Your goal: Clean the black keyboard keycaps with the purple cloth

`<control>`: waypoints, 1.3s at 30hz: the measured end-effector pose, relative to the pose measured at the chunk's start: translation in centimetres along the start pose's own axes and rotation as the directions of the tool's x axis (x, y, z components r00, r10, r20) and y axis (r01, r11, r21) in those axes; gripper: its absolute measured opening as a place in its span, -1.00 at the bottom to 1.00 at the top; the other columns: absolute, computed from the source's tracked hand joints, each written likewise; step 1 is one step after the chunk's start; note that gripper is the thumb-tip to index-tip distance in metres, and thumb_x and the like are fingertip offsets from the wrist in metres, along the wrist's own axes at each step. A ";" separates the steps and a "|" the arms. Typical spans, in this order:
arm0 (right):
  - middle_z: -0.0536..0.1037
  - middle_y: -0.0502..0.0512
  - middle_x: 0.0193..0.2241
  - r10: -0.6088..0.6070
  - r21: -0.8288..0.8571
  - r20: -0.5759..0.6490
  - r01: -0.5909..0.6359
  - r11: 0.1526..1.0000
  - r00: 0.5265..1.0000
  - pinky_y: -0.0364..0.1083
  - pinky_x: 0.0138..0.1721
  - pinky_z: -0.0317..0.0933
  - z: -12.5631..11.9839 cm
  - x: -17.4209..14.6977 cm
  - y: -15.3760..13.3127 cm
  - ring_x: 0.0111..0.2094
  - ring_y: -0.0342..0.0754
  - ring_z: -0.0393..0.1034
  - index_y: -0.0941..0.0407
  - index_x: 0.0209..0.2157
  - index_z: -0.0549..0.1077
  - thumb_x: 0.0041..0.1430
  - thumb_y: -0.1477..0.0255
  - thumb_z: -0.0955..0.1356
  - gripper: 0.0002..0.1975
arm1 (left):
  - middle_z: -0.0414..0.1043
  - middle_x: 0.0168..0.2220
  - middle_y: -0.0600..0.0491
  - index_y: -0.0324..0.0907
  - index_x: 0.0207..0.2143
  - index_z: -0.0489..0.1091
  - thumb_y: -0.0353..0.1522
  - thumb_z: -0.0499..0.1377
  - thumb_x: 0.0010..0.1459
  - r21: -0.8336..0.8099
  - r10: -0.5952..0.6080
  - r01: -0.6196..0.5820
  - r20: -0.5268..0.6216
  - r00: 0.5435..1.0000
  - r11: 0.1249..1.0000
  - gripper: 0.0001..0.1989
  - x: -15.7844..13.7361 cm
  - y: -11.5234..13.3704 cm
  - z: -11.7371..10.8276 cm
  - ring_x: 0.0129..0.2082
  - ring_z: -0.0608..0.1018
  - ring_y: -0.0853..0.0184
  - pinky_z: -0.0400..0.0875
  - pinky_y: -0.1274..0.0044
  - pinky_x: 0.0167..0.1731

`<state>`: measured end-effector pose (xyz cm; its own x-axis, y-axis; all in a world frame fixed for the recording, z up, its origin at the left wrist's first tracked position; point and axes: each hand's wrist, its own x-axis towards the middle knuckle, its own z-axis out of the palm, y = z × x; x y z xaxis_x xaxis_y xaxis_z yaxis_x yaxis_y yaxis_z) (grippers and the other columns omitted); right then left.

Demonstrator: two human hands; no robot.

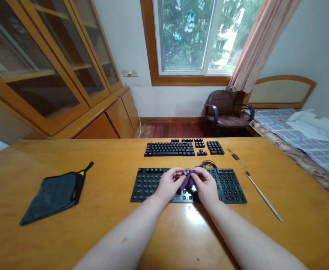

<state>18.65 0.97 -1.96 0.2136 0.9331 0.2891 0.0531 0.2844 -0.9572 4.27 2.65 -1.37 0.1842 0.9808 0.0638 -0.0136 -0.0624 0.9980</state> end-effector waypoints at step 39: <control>0.48 0.02 -0.45 0.218 0.149 0.024 -0.219 0.964 0.976 -0.09 -0.34 0.27 0.5 0.2 0.0 -0.39 -0.05 0.39 0.08 -0.36 0.32 -0.04 0.32 0.38 -0.79 | 0.49 -0.25 -0.02 -0.20 -0.24 0.44 -0.47 0.18 -0.01 0.136 0.072 -0.079 0.054 0.996 0.988 -0.78 0.0 -0.3 0.0 -0.26 0.52 0.32 0.42 0.45 -0.17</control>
<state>18.25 1.23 -1.86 0.1963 0.9778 0.0735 -0.1410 0.1023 -0.9847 4.23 2.65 -1.71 0.2360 0.9623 0.1355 0.1059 -0.1641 0.9807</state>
